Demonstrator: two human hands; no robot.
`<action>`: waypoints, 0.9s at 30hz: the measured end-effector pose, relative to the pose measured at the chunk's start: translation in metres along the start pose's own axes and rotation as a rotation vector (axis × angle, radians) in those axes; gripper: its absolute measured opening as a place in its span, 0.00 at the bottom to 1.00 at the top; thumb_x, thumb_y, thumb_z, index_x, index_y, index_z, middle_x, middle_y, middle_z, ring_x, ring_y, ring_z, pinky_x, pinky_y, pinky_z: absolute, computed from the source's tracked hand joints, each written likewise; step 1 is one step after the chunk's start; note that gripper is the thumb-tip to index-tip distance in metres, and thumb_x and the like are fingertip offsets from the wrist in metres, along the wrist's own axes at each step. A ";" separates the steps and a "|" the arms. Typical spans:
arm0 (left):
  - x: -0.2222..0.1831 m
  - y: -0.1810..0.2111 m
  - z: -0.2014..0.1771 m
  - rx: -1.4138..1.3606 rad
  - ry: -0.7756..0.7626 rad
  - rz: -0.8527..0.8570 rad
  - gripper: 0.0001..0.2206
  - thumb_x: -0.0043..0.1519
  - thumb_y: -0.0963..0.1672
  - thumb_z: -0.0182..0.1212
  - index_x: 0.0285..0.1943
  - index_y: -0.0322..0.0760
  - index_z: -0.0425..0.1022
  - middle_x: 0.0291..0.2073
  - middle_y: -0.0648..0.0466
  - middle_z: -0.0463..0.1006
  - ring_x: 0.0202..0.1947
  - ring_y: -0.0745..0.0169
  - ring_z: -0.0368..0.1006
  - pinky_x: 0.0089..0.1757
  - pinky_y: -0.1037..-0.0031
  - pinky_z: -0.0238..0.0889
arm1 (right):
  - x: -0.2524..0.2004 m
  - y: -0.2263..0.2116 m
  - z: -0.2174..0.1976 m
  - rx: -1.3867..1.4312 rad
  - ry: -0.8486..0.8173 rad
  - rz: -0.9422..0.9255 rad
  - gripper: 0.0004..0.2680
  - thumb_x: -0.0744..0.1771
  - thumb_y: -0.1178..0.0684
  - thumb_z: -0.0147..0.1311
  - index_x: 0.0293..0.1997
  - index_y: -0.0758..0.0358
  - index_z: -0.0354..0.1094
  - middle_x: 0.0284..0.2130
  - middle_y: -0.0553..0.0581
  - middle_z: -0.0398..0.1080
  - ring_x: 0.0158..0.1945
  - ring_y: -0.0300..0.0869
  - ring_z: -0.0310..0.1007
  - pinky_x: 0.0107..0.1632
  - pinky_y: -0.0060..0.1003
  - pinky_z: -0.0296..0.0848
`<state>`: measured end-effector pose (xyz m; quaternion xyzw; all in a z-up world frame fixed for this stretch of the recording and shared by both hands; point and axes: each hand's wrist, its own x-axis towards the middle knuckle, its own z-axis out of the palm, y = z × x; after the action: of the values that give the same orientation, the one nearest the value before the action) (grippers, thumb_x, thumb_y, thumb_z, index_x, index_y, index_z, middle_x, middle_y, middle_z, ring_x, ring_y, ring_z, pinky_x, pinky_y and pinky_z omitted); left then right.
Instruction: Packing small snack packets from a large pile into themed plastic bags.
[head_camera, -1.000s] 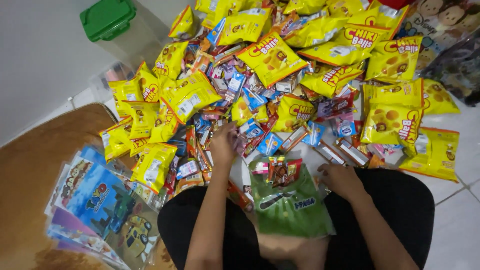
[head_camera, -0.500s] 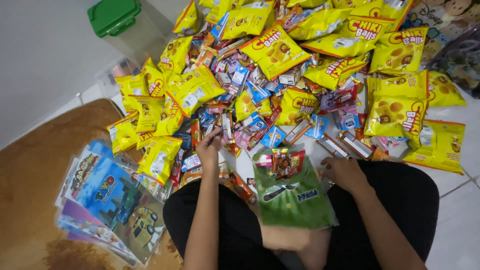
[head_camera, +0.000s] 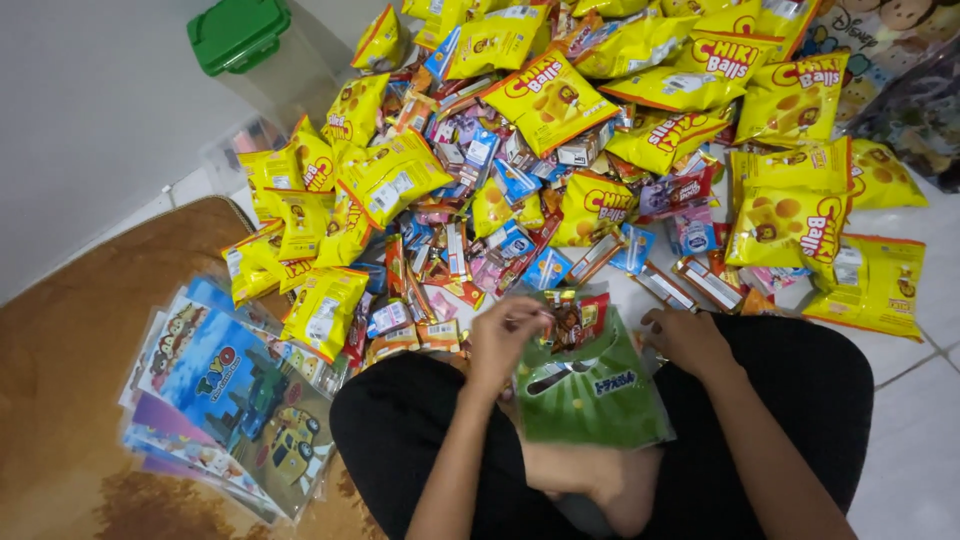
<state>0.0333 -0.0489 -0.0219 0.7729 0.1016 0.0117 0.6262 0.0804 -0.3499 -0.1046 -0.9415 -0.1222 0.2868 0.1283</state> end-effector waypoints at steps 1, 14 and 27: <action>-0.002 -0.011 0.007 0.000 0.003 0.003 0.12 0.51 0.42 0.78 0.42 0.44 0.84 0.31 0.56 0.86 0.34 0.68 0.83 0.38 0.79 0.74 | 0.001 0.002 0.002 -0.001 0.003 -0.003 0.11 0.67 0.46 0.55 0.54 0.48 0.73 0.44 0.53 0.81 0.53 0.51 0.80 0.54 0.50 0.72; -0.013 -0.011 -0.003 0.583 -0.115 0.338 0.12 0.64 0.41 0.55 0.50 0.52 0.81 0.38 0.51 0.82 0.43 0.47 0.79 0.46 0.63 0.72 | -0.008 -0.006 -0.001 0.156 0.108 -0.046 0.10 0.65 0.50 0.58 0.51 0.53 0.75 0.41 0.57 0.81 0.49 0.54 0.81 0.51 0.50 0.74; -0.009 -0.019 -0.042 0.731 -0.164 0.554 0.17 0.66 0.38 0.48 0.56 0.58 0.74 0.60 0.53 0.68 0.56 0.43 0.71 0.48 0.57 0.68 | -0.027 -0.050 0.018 0.308 0.501 -0.481 0.15 0.65 0.52 0.62 0.57 0.50 0.70 0.47 0.57 0.63 0.45 0.53 0.77 0.47 0.46 0.77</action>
<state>0.0160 -0.0060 -0.0299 0.9393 -0.1610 0.0809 0.2920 0.0410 -0.3081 -0.0896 -0.8965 -0.2599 0.0243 0.3581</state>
